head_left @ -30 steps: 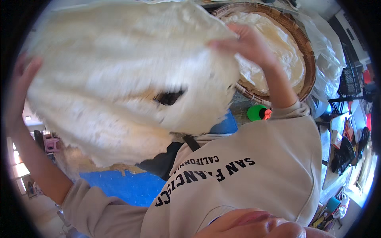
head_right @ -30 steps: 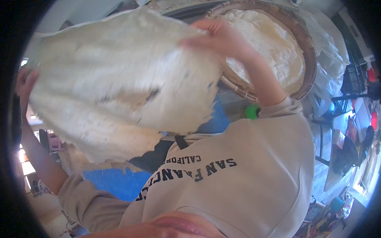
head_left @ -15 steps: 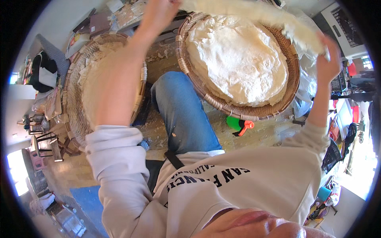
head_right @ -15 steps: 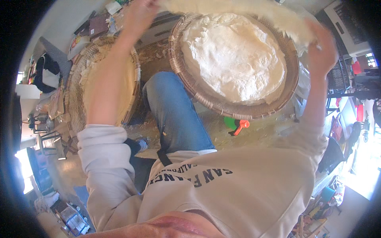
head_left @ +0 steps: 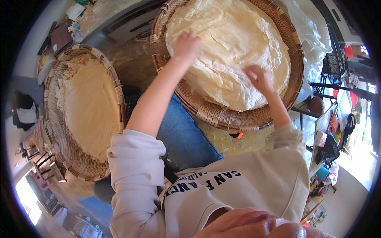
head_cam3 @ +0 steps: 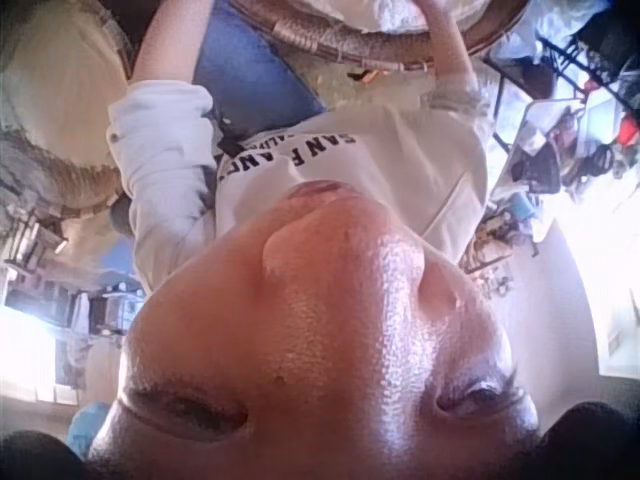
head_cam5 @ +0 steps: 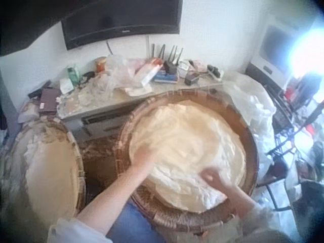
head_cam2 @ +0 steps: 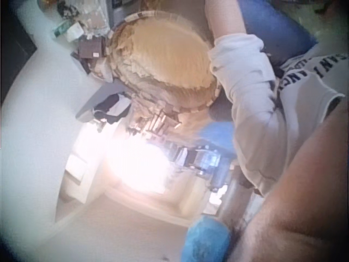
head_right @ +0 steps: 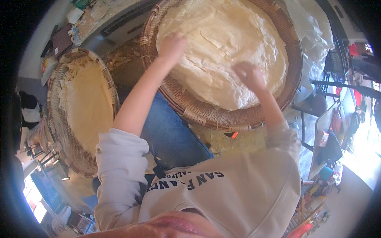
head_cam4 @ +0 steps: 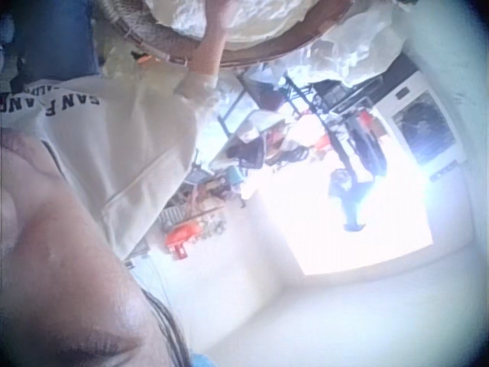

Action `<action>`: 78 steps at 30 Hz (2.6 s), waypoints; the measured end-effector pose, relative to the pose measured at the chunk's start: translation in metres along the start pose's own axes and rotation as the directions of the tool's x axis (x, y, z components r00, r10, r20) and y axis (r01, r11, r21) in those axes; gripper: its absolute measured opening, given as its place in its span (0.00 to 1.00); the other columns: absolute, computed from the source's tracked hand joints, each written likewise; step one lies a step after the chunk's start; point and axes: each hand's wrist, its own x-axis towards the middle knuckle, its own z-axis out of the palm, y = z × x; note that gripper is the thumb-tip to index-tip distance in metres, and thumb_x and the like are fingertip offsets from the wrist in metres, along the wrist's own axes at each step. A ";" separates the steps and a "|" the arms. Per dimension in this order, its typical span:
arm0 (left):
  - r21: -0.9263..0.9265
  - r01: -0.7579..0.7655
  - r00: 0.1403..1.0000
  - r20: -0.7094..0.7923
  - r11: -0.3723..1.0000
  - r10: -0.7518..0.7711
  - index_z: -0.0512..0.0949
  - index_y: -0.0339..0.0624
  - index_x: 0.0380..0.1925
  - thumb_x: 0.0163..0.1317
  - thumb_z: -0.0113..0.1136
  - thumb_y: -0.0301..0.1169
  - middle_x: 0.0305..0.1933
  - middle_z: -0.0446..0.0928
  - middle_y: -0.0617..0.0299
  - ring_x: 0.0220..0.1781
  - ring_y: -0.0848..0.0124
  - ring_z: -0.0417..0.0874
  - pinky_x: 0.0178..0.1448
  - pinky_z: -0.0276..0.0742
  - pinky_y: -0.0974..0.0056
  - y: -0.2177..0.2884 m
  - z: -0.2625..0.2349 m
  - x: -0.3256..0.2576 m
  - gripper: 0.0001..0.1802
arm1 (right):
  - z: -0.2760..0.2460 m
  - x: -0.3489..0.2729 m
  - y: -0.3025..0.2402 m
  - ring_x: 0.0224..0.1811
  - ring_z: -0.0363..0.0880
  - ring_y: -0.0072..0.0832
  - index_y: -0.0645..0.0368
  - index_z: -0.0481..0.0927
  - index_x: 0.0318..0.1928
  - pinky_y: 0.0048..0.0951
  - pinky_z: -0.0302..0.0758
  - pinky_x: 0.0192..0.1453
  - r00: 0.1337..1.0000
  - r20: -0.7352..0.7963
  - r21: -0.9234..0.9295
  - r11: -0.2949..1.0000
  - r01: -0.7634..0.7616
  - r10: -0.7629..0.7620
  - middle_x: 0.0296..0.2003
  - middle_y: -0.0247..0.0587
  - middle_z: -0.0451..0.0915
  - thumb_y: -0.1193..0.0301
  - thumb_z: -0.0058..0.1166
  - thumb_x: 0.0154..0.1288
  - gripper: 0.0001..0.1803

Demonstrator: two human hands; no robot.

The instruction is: The person repeatedly lifts, stretches, and folds a large sheet of white dough over a round woven basket. They occasionally spray the dough with water from a green spray bottle and continue to stretch and fold it by hand.

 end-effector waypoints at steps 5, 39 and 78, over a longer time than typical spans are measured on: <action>-0.184 -0.185 0.977 0.072 0.965 0.201 0.71 0.47 0.61 0.68 0.53 0.42 0.69 0.65 0.54 0.76 0.53 0.56 0.76 0.52 0.44 0.078 0.032 -0.013 0.24 | 0.021 0.126 0.066 0.69 0.64 0.38 0.48 0.67 0.67 0.41 0.62 0.71 0.972 -0.216 -0.321 0.934 -0.156 0.088 0.67 0.37 0.66 0.54 0.44 0.73 0.26; -0.486 0.354 0.783 -0.313 0.799 -0.538 0.78 0.34 0.27 0.61 0.50 0.29 0.32 0.76 0.43 0.38 0.47 0.79 0.43 0.75 0.46 -0.141 -0.044 -0.215 0.10 | 0.080 0.260 -0.034 0.70 0.63 0.43 0.52 0.74 0.61 0.42 0.61 0.72 0.968 -0.003 -0.223 0.943 0.245 -0.252 0.66 0.47 0.68 0.56 0.52 0.70 0.24; -0.177 0.978 0.207 0.725 0.112 -0.657 0.38 0.76 0.75 0.56 0.66 0.44 0.80 0.18 0.61 0.75 0.26 0.33 0.67 0.51 0.22 -0.252 0.021 -0.419 0.55 | 0.253 0.316 -0.784 0.51 0.81 0.54 0.77 0.61 0.58 0.43 0.84 0.55 0.722 0.450 0.893 0.247 -0.376 -0.526 0.48 0.64 0.77 0.85 0.31 0.65 0.21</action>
